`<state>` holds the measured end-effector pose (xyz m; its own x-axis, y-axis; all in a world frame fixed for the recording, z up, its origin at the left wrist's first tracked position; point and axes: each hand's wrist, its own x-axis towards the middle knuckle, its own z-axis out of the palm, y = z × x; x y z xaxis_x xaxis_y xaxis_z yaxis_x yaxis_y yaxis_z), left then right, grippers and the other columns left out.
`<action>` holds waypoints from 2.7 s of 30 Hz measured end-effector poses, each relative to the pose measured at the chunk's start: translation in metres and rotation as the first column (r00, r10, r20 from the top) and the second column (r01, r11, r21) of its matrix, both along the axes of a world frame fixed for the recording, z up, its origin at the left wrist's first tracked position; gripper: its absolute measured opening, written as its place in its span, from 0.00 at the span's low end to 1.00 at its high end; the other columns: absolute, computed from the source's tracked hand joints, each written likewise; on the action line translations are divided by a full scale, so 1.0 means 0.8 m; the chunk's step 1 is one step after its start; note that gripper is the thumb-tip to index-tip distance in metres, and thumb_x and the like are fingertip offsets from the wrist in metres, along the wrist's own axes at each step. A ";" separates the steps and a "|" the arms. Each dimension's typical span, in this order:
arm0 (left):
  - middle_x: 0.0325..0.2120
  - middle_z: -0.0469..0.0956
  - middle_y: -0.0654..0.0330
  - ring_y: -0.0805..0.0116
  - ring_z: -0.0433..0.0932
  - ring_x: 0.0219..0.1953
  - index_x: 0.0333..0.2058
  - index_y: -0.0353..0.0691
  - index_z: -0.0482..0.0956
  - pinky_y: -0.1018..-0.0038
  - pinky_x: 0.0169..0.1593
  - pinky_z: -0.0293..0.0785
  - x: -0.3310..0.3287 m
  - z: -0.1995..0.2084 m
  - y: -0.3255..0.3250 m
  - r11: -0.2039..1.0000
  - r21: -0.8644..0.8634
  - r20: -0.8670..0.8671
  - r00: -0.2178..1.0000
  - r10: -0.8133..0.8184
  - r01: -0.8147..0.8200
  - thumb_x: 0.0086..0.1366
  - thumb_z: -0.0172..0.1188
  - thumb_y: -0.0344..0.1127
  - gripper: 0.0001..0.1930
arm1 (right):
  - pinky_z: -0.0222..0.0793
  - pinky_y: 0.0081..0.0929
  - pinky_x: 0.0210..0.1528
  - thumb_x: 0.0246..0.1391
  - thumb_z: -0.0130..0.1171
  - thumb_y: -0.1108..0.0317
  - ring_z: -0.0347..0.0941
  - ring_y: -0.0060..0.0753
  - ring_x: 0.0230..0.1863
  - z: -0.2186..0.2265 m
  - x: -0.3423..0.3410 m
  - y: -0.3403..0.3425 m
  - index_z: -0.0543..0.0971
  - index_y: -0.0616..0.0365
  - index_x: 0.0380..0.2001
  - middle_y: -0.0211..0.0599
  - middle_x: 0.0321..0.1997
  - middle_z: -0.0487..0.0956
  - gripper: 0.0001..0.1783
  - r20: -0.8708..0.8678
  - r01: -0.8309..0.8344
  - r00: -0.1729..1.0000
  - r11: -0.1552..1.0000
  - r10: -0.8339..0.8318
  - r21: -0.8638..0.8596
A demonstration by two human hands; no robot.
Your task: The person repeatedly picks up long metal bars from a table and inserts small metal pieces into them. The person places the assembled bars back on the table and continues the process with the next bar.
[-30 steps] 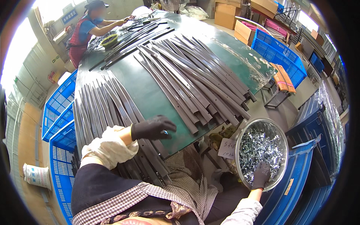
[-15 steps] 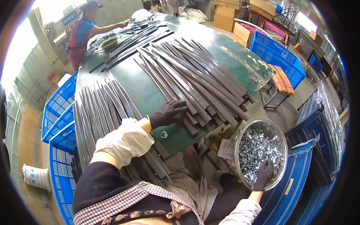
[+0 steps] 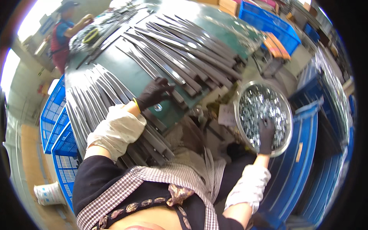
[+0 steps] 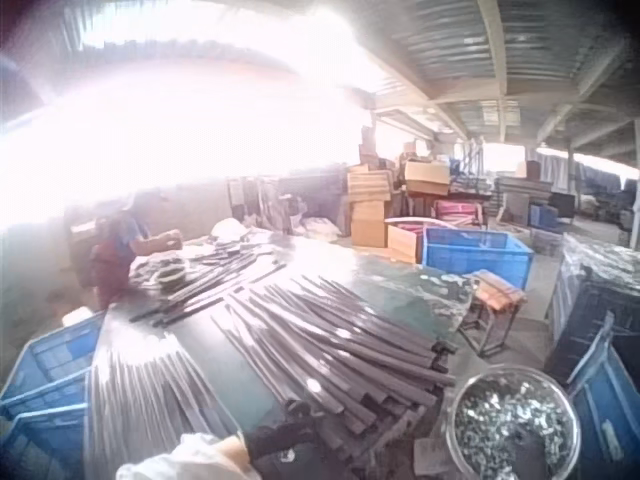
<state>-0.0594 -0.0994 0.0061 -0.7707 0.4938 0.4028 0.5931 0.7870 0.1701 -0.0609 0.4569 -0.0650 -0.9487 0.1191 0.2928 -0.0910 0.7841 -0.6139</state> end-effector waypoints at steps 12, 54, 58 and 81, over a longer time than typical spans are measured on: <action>0.41 0.79 0.58 0.52 0.77 0.46 0.42 0.45 0.82 0.60 0.49 0.73 0.004 0.013 -0.007 0.996 0.050 0.153 0.985 -0.080 0.073 0.47 0.75 0.38 0.22 | 0.71 0.30 0.45 0.60 0.57 0.66 0.77 0.28 0.41 0.049 0.032 -0.027 0.78 0.64 0.52 0.38 0.45 0.83 0.19 0.132 0.149 0.982 0.984 -0.136 -0.097; 0.43 0.81 0.60 0.55 0.80 0.43 0.50 0.49 0.81 0.63 0.44 0.79 0.051 0.004 0.068 0.954 -0.135 0.170 0.955 -0.243 0.267 0.58 0.67 0.36 0.19 | 0.51 0.11 0.18 0.64 0.60 0.54 0.57 0.07 0.16 0.054 0.069 -0.030 0.81 0.53 0.36 0.20 0.26 0.76 0.14 0.175 0.141 0.984 0.559 0.009 -0.817; 0.43 0.81 0.60 0.55 0.80 0.43 0.49 0.49 0.81 0.63 0.45 0.79 0.062 0.019 0.070 0.945 -0.132 0.250 0.932 -0.261 0.300 0.57 0.67 0.37 0.19 | 0.55 0.09 0.20 0.63 0.54 0.65 0.62 0.09 0.23 0.068 0.101 -0.072 0.79 0.54 0.42 0.26 0.34 0.80 0.09 0.075 -0.025 0.983 0.533 0.166 -0.846; 0.29 0.76 0.60 0.59 0.80 0.31 0.42 0.45 0.81 0.63 0.32 0.75 0.175 0.059 0.139 0.859 -0.089 0.276 0.841 -0.465 0.504 0.56 0.64 0.38 0.14 | 0.71 0.20 0.40 0.52 0.72 0.73 0.74 0.18 0.36 0.061 0.231 -0.289 0.80 0.63 0.36 0.30 0.35 0.80 0.12 0.061 -0.186 0.773 0.318 0.631 -0.930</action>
